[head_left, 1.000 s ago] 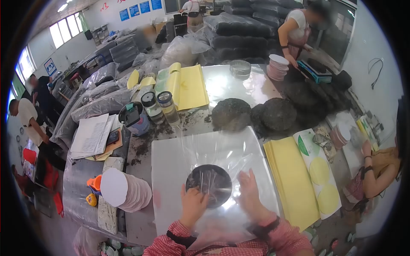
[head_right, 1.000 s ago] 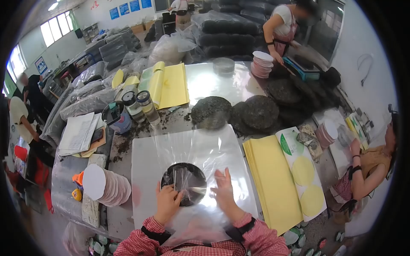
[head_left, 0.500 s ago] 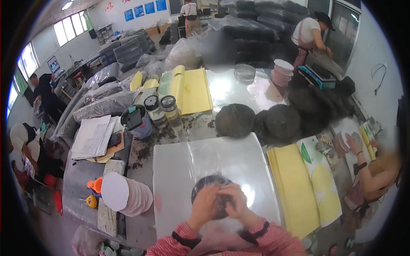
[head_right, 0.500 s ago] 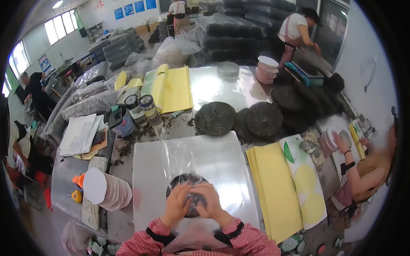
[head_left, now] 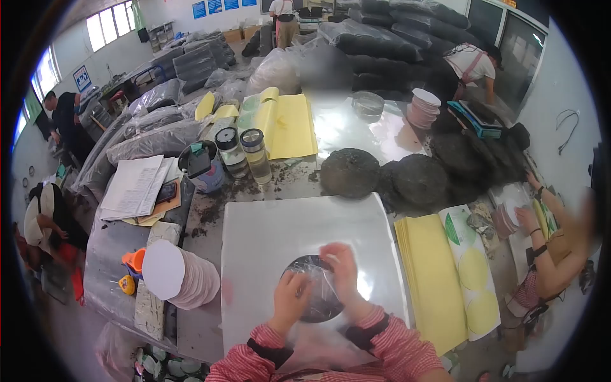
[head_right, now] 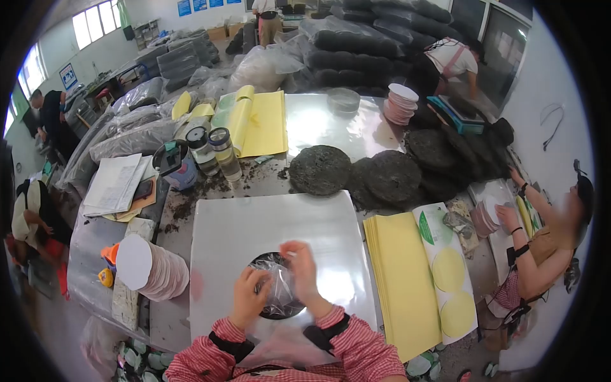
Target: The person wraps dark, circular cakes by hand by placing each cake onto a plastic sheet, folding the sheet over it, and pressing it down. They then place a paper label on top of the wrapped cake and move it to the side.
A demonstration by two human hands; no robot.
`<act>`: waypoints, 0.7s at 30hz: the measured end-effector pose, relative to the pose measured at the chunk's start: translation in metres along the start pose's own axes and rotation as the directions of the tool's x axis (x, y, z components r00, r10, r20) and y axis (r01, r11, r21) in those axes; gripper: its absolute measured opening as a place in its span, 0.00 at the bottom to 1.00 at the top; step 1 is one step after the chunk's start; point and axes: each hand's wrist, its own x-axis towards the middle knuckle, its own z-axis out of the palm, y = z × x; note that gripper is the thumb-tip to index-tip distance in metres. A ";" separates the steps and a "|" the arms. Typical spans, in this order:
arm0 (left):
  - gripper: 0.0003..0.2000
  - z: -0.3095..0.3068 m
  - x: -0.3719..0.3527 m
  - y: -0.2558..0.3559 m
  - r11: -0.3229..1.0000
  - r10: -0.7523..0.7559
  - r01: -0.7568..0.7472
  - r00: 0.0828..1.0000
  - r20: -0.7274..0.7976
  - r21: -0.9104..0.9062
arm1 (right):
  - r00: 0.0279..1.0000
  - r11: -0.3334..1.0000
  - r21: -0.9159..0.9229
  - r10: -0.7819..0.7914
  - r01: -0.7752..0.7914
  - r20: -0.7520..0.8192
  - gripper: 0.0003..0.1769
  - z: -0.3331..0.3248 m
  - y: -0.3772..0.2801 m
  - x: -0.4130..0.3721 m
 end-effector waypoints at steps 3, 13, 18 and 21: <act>0.21 0.014 -0.004 0.010 0.957 0.157 -0.085 0.956 -0.249 0.276 | 0.931 0.789 -0.496 -0.276 0.362 0.240 0.15 0.019 -0.027 -0.041; 0.38 0.005 0.003 0.009 0.887 0.144 -0.252 0.947 0.288 0.386 | 0.906 0.557 -0.726 -0.133 0.404 0.403 0.15 -0.025 -0.012 -0.046; 0.40 0.000 -0.004 0.026 0.842 0.177 -0.331 0.915 0.363 0.426 | 0.893 0.592 -0.774 0.193 0.226 0.408 0.08 -0.026 0.003 -0.026; 0.39 0.004 0.002 0.021 0.821 0.122 -0.328 0.900 0.418 0.468 | 0.905 0.651 -0.687 0.000 0.322 0.424 0.11 -0.049 -0.003 -0.023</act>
